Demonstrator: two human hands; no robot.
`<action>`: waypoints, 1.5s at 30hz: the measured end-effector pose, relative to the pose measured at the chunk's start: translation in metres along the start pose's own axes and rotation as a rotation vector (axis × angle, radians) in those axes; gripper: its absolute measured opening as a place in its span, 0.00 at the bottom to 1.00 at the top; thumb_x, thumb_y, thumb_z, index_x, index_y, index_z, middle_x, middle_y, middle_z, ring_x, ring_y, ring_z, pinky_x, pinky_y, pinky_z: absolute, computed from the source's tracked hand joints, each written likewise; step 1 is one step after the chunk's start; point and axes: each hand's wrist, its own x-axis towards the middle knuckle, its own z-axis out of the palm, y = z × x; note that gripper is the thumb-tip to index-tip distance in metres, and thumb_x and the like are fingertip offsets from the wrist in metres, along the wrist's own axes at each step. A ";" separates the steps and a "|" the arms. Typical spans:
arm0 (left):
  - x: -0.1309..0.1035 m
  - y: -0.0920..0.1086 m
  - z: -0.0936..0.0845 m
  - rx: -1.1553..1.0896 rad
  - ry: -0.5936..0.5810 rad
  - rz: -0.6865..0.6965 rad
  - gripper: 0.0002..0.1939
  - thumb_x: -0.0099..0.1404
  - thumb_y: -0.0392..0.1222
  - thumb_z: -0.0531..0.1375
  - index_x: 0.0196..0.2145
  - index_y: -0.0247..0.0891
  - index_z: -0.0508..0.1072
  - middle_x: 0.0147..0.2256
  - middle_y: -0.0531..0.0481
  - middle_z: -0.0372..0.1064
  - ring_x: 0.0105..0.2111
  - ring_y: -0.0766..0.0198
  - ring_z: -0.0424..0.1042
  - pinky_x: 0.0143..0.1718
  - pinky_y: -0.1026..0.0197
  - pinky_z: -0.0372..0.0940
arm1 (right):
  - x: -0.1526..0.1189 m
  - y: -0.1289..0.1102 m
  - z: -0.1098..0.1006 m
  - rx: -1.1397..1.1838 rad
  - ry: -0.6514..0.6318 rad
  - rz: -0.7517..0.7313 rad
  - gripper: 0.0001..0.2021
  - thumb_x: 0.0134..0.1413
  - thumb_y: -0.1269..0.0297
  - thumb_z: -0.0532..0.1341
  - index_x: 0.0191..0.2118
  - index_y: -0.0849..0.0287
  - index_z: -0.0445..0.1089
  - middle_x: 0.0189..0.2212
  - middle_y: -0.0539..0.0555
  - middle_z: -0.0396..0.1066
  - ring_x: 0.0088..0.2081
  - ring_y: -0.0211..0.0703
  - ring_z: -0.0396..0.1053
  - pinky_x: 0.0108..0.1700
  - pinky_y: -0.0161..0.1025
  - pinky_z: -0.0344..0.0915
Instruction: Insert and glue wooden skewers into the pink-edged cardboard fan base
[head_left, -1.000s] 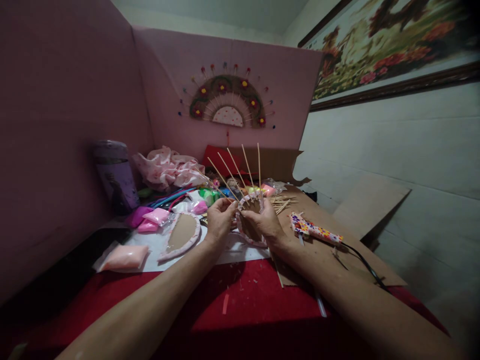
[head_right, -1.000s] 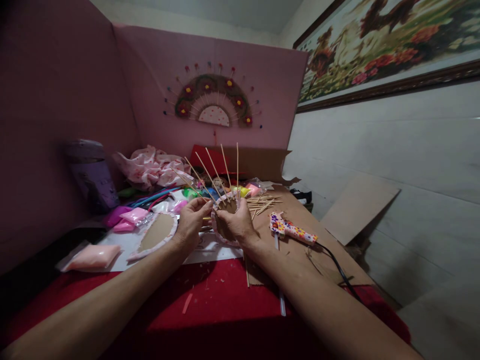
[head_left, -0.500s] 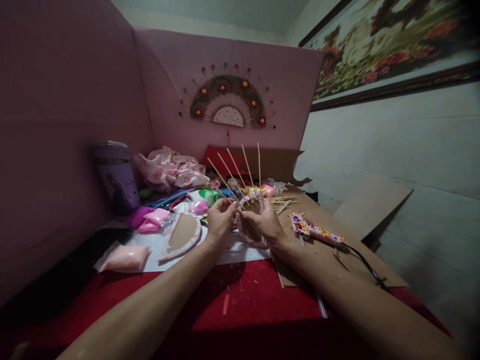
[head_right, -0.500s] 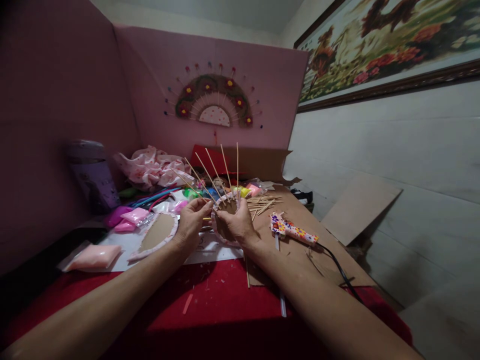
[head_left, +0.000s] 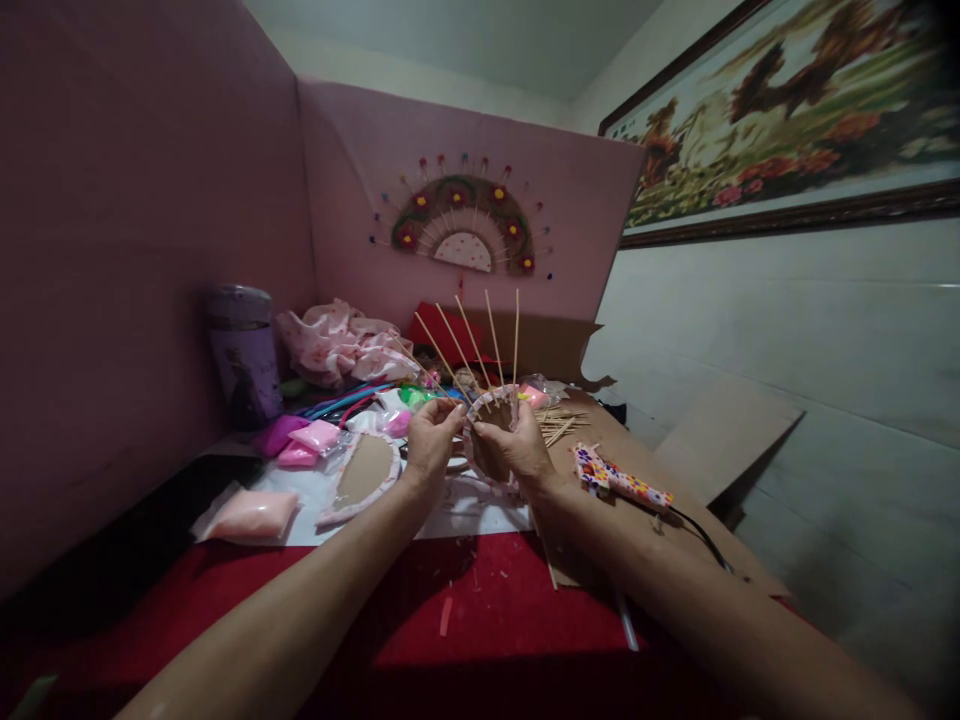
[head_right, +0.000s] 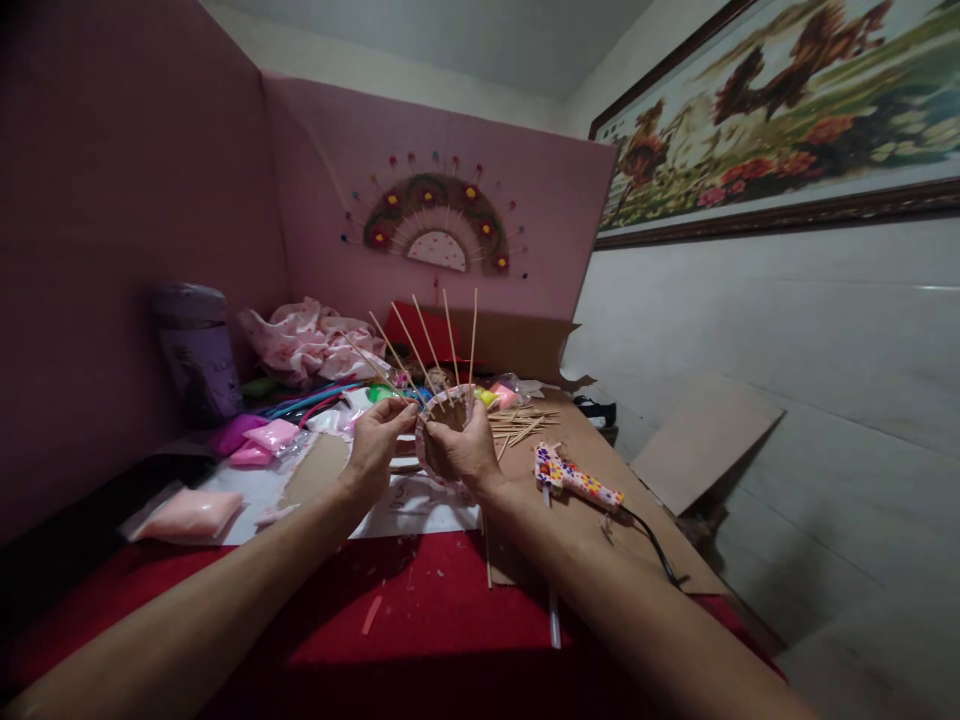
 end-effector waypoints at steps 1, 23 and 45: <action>0.001 0.002 -0.001 -0.003 0.007 0.007 0.18 0.44 0.49 0.67 0.26 0.35 0.69 0.23 0.55 0.67 0.20 0.68 0.66 0.20 0.64 0.64 | 0.002 -0.002 0.002 -0.011 -0.001 -0.001 0.21 0.34 0.64 0.68 0.36 0.54 0.59 0.32 0.48 0.69 0.35 0.44 0.70 0.41 0.43 0.66; 0.022 -0.004 -0.021 0.056 0.037 0.102 0.12 0.45 0.44 0.65 0.24 0.35 0.68 0.22 0.55 0.65 0.21 0.68 0.65 0.22 0.65 0.64 | 0.014 0.017 0.023 -0.018 0.011 -0.040 0.22 0.35 0.63 0.69 0.36 0.55 0.59 0.31 0.49 0.70 0.34 0.44 0.70 0.39 0.42 0.66; 0.022 -0.012 -0.022 0.012 0.007 0.101 0.13 0.45 0.44 0.67 0.25 0.35 0.69 0.22 0.55 0.66 0.21 0.69 0.66 0.22 0.66 0.62 | 0.010 0.026 0.019 -0.043 0.065 -0.069 0.21 0.35 0.63 0.69 0.37 0.56 0.60 0.32 0.49 0.71 0.34 0.44 0.70 0.39 0.42 0.66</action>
